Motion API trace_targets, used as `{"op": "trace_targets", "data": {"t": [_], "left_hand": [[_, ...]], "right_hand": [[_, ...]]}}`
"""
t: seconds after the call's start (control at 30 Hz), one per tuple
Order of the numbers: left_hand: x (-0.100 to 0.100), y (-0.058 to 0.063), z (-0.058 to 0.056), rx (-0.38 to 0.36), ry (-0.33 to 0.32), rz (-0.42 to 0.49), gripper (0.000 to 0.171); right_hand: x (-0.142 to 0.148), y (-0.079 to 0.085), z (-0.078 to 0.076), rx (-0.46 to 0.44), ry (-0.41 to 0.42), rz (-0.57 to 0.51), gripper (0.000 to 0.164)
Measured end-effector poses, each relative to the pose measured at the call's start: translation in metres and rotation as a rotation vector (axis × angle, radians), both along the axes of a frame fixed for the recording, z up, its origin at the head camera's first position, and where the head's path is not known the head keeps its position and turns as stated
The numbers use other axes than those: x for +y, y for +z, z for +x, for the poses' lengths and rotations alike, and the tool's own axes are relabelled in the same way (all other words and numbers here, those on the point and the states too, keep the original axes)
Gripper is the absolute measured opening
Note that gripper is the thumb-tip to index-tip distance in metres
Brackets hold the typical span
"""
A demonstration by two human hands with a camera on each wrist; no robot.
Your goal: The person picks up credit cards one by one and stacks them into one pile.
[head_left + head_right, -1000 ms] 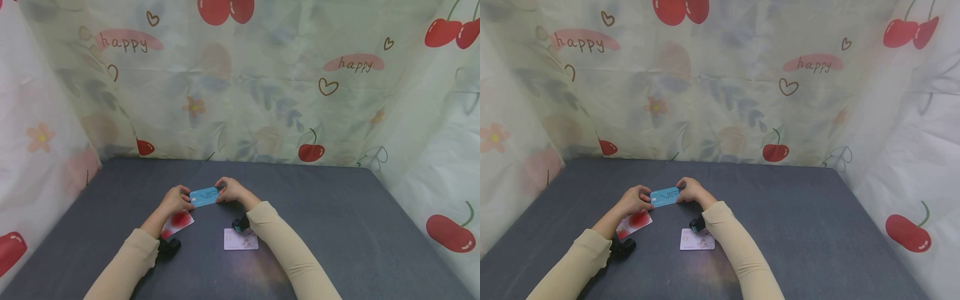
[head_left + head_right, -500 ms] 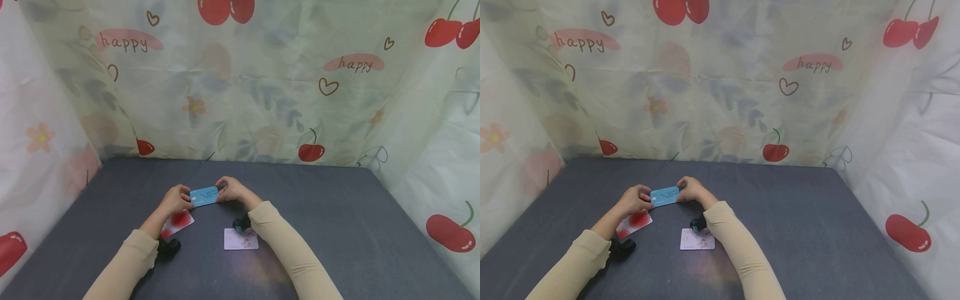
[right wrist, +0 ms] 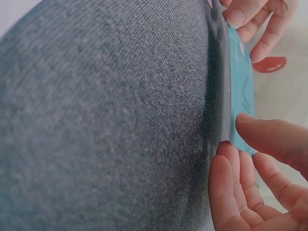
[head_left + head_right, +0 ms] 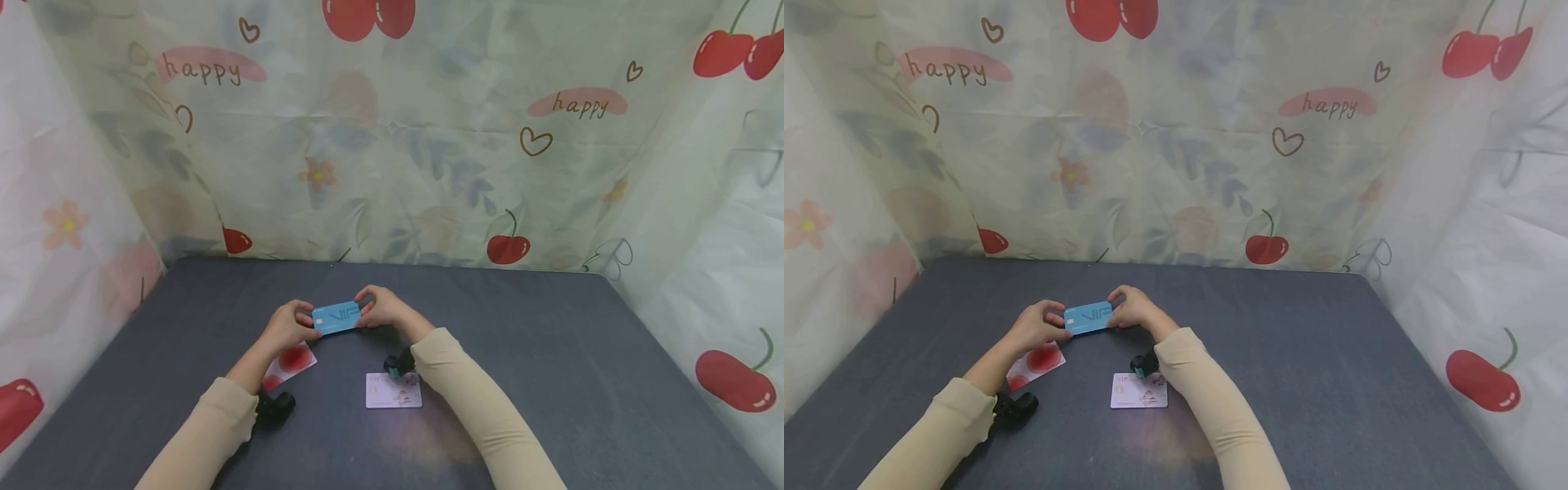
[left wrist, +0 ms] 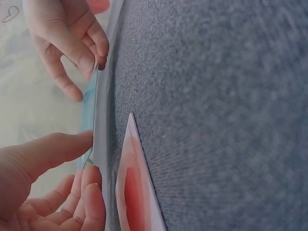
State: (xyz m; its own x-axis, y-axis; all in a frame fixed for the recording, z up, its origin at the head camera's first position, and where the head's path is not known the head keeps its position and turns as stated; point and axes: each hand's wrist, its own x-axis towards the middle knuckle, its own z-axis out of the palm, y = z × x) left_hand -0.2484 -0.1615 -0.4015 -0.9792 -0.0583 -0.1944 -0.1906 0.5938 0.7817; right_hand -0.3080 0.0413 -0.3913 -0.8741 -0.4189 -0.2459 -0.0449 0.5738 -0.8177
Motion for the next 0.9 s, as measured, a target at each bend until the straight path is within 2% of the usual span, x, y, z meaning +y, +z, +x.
{"op": "trace_targets", "data": {"t": [0.3, 0.53, 0.9], "left_hand": [[0.001, 0.001, 0.005, 0.019, -0.01, 0.056, 0.057], [0.002, 0.0, 0.005, 0.03, 0.005, 0.093, 0.059], [0.004, 0.002, 0.011, 0.075, -0.04, 0.137, 0.06]], "right_hand": [[0.005, 0.004, 0.004, 0.003, 0.005, -0.033, 0.05], [0.008, 0.005, 0.005, 0.039, 0.004, -0.034, 0.051], [0.016, 0.009, 0.01, 0.048, 0.005, -0.049, 0.055]]}}
